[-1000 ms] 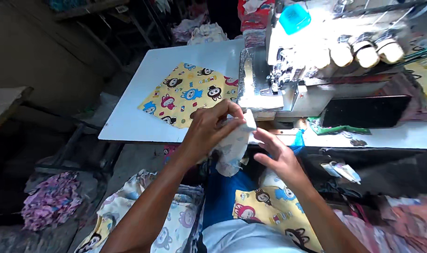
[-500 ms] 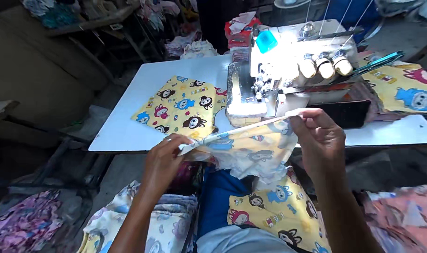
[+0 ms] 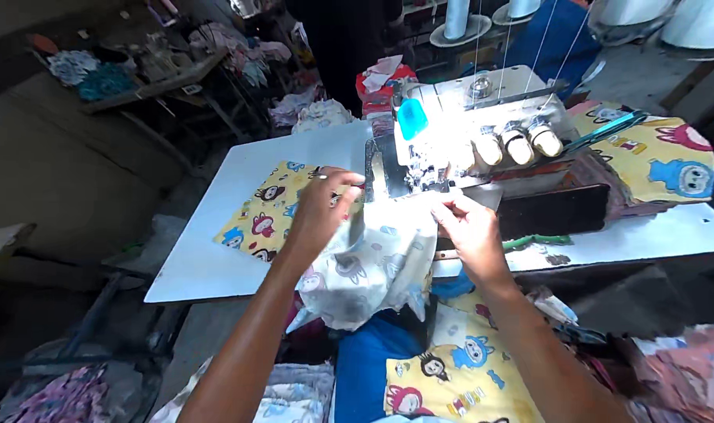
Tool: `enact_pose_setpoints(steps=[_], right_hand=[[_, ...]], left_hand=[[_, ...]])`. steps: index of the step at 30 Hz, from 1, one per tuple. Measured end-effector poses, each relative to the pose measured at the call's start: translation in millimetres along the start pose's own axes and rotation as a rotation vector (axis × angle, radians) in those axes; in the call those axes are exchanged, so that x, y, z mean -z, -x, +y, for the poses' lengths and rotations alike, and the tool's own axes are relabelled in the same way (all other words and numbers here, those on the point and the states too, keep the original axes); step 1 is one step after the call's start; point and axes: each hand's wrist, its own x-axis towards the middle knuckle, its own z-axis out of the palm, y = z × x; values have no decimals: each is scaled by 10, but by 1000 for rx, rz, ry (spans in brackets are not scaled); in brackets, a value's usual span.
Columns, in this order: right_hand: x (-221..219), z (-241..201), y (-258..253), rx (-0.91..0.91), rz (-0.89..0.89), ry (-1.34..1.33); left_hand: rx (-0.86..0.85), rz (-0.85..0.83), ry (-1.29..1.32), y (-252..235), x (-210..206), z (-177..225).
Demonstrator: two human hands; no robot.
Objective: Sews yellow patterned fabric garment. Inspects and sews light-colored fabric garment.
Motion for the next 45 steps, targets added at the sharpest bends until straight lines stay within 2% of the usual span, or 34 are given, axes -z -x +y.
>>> enact_pose_setpoints(steps=[2, 4, 9, 14, 17, 27, 33, 35, 45], right_hand=[[9, -21, -15, 3, -16, 8], [16, -35, -24, 23, -30, -19], [31, -51, -36, 73, -33, -48], [22, -45, -35, 91, -19, -138], [21, -53, -8, 74, -19, -106], [-1, -129, 74, 135, 9, -14], [-82, 124, 510, 114, -97, 392], [-113, 238, 639, 71, -114, 438], [-93, 284, 735, 41, -90, 245]], left_hand=[[-164, -45, 67, -61, -174, 234], [-253, -107, 119, -109, -288, 352], [-143, -197, 258, -251, -309, 445], [-142, -109, 70, -78, -181, 642], [-121, -96, 13, -46, -155, 708], [-239, -155, 34, -179, -152, 623], [-208, -37, 62, -270, 65, 531], [-179, -12, 87, -269, 137, 520], [-180, 41, 87, -215, 267, 492]])
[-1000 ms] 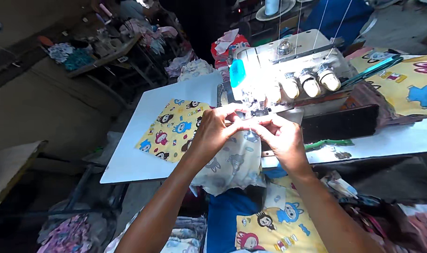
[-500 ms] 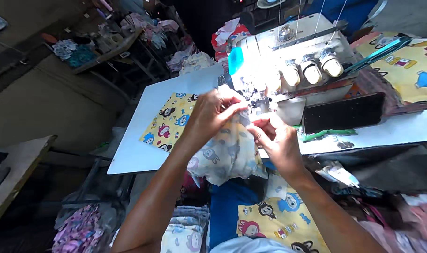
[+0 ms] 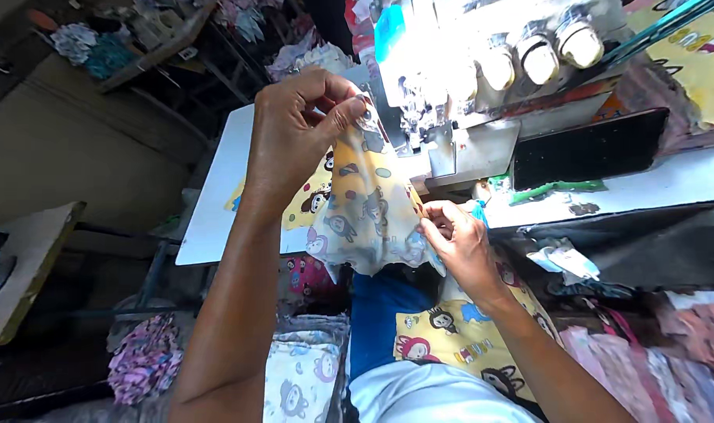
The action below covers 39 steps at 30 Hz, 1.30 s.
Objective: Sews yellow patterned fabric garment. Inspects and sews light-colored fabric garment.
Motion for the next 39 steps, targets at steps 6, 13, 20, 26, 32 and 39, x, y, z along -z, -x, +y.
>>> enact_pose_setpoints(steps=[6, 13, 20, 26, 32, 39], right_hand=[[-58, 10, -7, 46, 46, 81], [-10, -10, 17, -42, 18, -7], [-17, -6, 13, 0, 51, 38], [16, -20, 19, -35, -1, 12], [28, -20, 22, -13, -16, 16], [36, 0, 22, 48, 8, 108]], left_hand=[[20, 16, 18, 21, 29, 10], [38, 29, 31, 72, 66, -7], [40, 43, 44, 119, 95, -15], [46, 58, 70, 165, 135, -33], [50, 84, 102, 213, 168, -43], [34, 80, 99, 293, 214, -85]])
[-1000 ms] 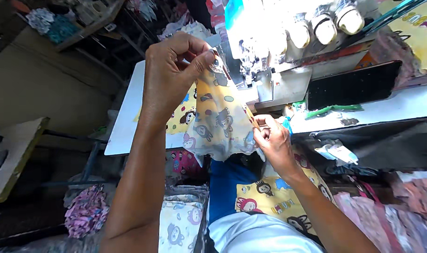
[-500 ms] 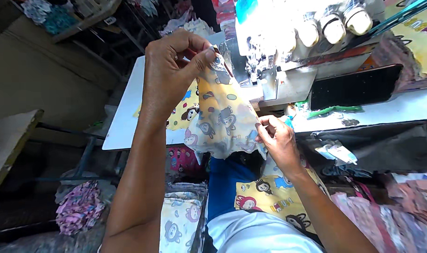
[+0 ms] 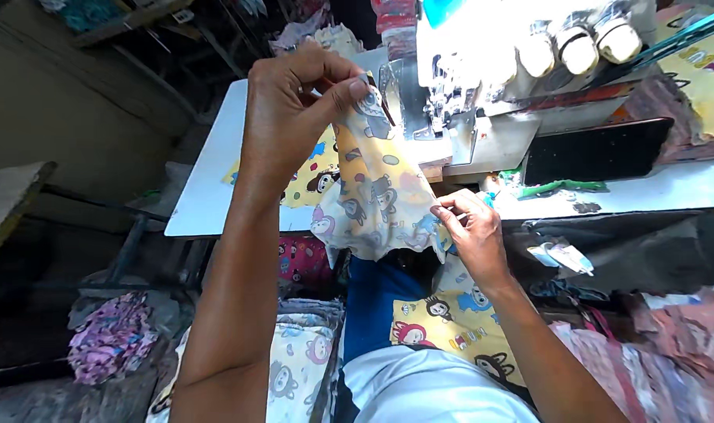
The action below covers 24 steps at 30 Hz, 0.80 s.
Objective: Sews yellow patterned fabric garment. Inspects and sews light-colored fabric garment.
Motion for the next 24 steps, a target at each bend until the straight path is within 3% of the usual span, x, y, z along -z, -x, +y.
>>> enact_pose_setpoints(steps=[4, 8, 12, 15, 18, 21, 24], right_hand=[[-2, -11, 7, -5, 19, 8], [-14, -19, 10, 47, 45, 19], [17, -100, 47, 56, -61, -101], [71, -260, 118, 54, -99, -212], [116, -227, 142, 0, -60, -227], [154, -65, 236, -144, -111, -260], [192, 14, 373, -188, -151, -265]], left_hand=[[19, -58, 100, 55, 53, -24], [85, 41, 227, 110, 39, -125], [93, 82, 270, 62, -97, -265], [-7, 95, 96, -230, -133, -338], [-12, -32, -16, -528, -325, -482], [25, -137, -75, -566, -729, -667], [45, -113, -144, -448, -1022, -680]])
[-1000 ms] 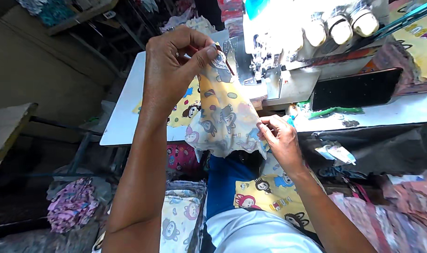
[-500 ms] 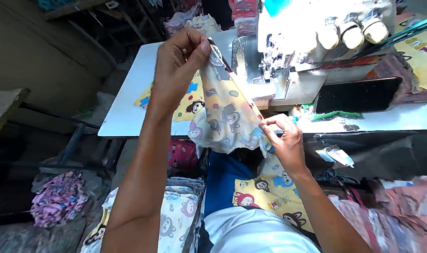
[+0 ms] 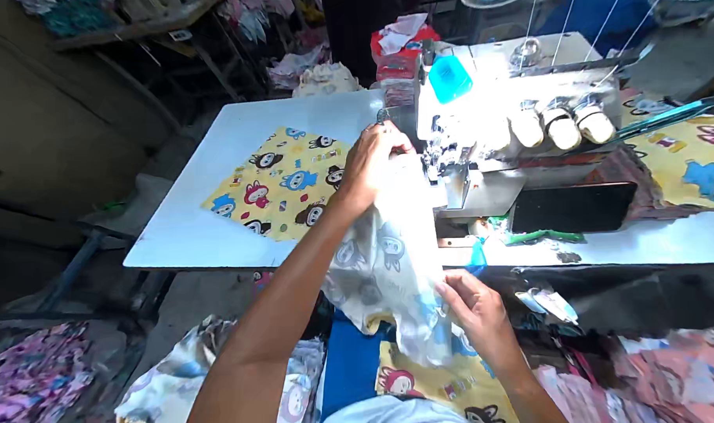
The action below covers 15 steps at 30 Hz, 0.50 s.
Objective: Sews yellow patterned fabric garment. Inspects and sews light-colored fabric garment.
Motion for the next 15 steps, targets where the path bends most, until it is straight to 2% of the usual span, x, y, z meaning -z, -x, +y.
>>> enact_pose_setpoints(steps=[3, 6, 15], right_hand=[[-9, 19, 55, -25, -43, -70], [3, 13, 87, -51, -75, -119], [138, 24, 361, -207, -158, -111]], left_hand=[[51, 105, -125, 85, -93, 183], [36, 101, -247, 299, -99, 379], [70, 170, -290, 969, -336, 585]])
